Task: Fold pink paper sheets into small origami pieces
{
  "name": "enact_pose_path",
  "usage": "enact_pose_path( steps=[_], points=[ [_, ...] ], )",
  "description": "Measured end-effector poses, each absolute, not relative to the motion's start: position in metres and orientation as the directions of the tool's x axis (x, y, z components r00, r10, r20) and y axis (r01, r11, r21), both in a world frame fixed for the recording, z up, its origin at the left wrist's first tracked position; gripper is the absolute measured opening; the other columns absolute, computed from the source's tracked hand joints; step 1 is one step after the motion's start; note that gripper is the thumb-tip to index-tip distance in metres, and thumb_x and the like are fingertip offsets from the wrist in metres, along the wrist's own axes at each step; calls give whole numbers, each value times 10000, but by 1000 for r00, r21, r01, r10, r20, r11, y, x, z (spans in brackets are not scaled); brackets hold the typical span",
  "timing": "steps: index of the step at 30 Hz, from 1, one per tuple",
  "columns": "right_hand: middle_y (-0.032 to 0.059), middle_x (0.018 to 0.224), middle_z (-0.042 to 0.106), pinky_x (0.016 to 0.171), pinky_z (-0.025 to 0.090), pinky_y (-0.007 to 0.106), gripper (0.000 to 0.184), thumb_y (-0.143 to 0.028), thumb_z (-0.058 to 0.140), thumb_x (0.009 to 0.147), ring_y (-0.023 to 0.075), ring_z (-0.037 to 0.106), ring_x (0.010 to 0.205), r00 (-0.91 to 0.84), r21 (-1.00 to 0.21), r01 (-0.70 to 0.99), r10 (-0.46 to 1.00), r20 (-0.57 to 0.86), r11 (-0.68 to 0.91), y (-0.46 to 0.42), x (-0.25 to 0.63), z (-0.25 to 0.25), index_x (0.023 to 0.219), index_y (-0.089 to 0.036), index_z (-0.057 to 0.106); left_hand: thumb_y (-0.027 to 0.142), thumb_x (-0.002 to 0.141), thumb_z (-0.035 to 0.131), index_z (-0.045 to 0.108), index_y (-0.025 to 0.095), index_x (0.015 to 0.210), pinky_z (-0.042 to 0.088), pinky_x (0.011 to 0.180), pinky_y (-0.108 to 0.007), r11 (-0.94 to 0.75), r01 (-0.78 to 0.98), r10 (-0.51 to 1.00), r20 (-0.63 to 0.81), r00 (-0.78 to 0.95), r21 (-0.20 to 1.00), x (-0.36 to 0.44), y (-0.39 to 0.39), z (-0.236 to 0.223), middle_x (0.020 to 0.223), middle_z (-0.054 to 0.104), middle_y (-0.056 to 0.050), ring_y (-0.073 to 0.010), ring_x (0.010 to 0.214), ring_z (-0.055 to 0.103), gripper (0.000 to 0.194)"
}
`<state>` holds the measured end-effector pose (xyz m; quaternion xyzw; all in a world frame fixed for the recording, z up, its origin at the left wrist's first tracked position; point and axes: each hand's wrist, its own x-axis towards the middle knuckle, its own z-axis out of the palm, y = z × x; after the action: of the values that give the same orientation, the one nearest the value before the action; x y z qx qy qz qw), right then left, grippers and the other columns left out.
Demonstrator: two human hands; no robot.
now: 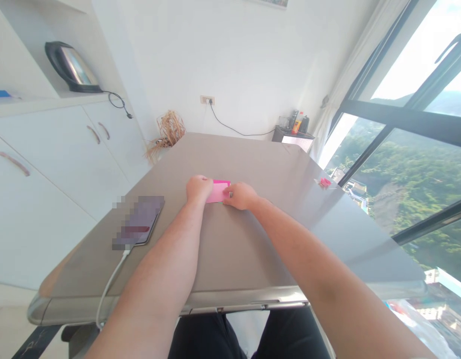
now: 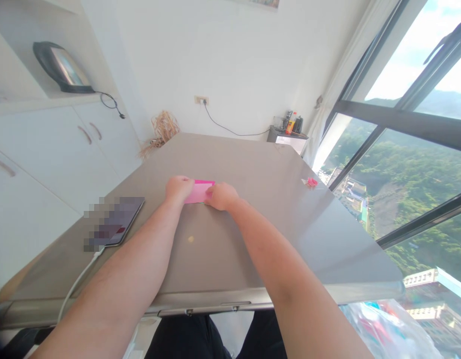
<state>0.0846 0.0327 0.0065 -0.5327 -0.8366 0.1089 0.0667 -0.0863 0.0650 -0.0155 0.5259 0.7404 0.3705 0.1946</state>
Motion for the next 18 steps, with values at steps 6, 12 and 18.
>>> enact_pose_path(
  steps=[6,12,18],
  points=[
    [76,1057,725,843,473,315,331,-412,574,897,257,614,1092,-455,-250,855,888,61,455,32,85,-3,1149,-264,729,231,679,572,700,189,752,464,719,-349,175,554,888,113,-447,814,-88,62,-10,883,746,-115,-285,860,673,153],
    [72,1039,726,852,470,307,287,-369,558,918,230,631,1040,-481,-238,837,869,112,494,32,84,-10,1112,-265,742,232,659,573,688,174,725,464,705,-340,178,476,856,103,-507,861,-87,62,-8,810,726,-105,-254,789,655,145],
    [64,1145,722,923,462,311,270,-291,540,923,223,628,1099,-502,-242,815,850,159,526,27,85,-11,1098,-239,740,232,657,568,693,183,743,462,717,-336,148,468,860,120,-495,871,-84,60,-6,816,722,-88,-244,799,646,160]
  ],
)
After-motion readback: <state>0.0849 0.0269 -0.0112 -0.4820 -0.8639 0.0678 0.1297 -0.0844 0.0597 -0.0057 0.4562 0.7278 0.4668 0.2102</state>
